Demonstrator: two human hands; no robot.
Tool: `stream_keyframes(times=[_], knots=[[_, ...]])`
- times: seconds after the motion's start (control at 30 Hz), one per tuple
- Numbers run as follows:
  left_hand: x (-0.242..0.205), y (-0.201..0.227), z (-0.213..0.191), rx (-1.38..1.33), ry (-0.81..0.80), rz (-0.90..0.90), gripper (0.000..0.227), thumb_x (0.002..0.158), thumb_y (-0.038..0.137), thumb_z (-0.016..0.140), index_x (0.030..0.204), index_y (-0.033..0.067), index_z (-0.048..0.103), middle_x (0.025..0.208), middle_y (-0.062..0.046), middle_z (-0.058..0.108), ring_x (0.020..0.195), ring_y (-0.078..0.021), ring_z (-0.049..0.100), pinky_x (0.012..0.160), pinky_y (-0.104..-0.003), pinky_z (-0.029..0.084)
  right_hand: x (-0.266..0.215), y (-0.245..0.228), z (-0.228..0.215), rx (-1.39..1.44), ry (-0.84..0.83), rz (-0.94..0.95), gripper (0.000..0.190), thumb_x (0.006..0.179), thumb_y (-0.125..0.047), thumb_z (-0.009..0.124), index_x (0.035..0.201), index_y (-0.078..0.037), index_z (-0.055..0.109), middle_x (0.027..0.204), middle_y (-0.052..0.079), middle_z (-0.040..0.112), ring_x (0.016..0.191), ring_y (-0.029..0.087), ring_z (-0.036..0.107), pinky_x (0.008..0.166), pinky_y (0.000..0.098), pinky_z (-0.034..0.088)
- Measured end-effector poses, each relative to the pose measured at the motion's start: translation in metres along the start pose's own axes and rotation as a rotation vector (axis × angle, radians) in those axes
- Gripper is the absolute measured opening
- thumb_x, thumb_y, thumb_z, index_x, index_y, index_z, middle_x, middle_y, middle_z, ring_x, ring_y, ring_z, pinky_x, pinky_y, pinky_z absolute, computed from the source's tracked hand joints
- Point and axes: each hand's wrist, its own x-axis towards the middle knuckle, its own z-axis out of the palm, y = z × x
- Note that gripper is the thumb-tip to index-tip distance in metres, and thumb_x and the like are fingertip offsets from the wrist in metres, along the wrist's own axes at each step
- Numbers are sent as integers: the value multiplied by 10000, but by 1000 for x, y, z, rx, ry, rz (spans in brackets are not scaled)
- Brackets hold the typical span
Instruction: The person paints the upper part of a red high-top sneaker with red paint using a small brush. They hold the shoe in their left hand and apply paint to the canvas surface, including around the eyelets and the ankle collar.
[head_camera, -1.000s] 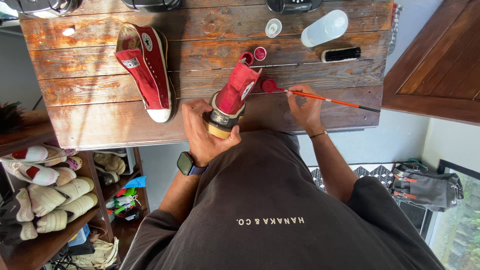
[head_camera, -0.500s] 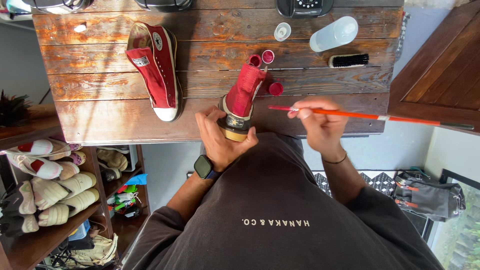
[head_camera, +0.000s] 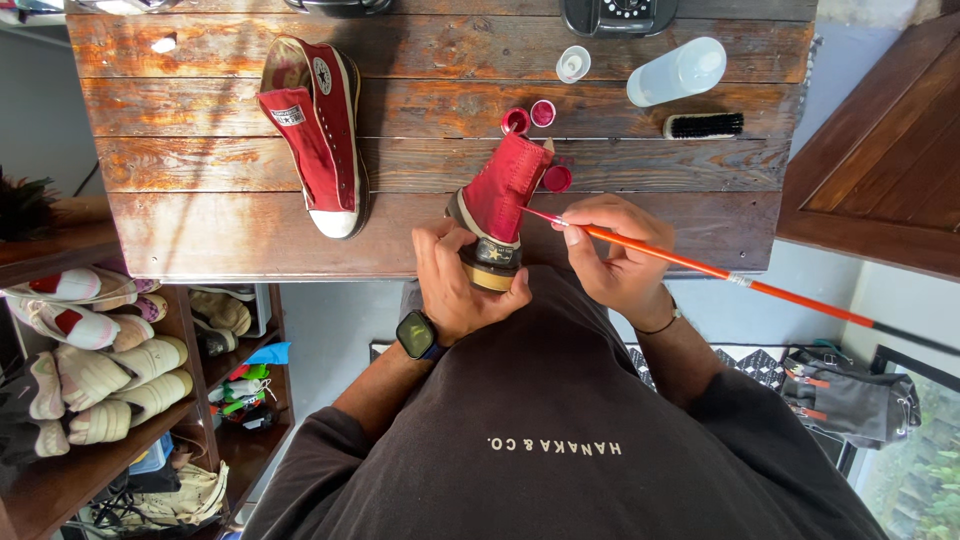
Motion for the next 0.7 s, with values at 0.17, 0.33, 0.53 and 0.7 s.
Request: stream_keyframes(times=[0.17,0.33,0.53,0.7], knots=[[1,2,-2,-7,-15,-6,598,853,649,640,996,80,529,1011,-126,563,912,-307,633,850,-413,535,3,-1,3,-61,-20,-102,50,903,57,726,905,105,713,854,226,732,736,356,739,706,392,592],[0,1,-3,-39,-23,-3,592,841,631,670,996,79,525,1022,-137,573,919,-319,634,846,-421,535,0,-6,5,35,-53,-76,45,885,47,723,871,90,719,821,218,728,698,335,743,652,382,597],[0,4,-5,-46,-27,4,586,853,631,659,985,78,517,997,-128,556,911,-320,627,853,-418,534,4,1,3,-2,-26,-77,48,902,69,706,886,114,710,818,232,720,696,353,726,658,400,581],[3,5,-5,-64,-28,6,576,847,613,676,986,78,516,993,-124,552,916,-320,627,856,-420,533,7,-1,-1,12,-37,-78,52,918,73,692,902,121,700,826,235,715,703,356,726,656,397,579]])
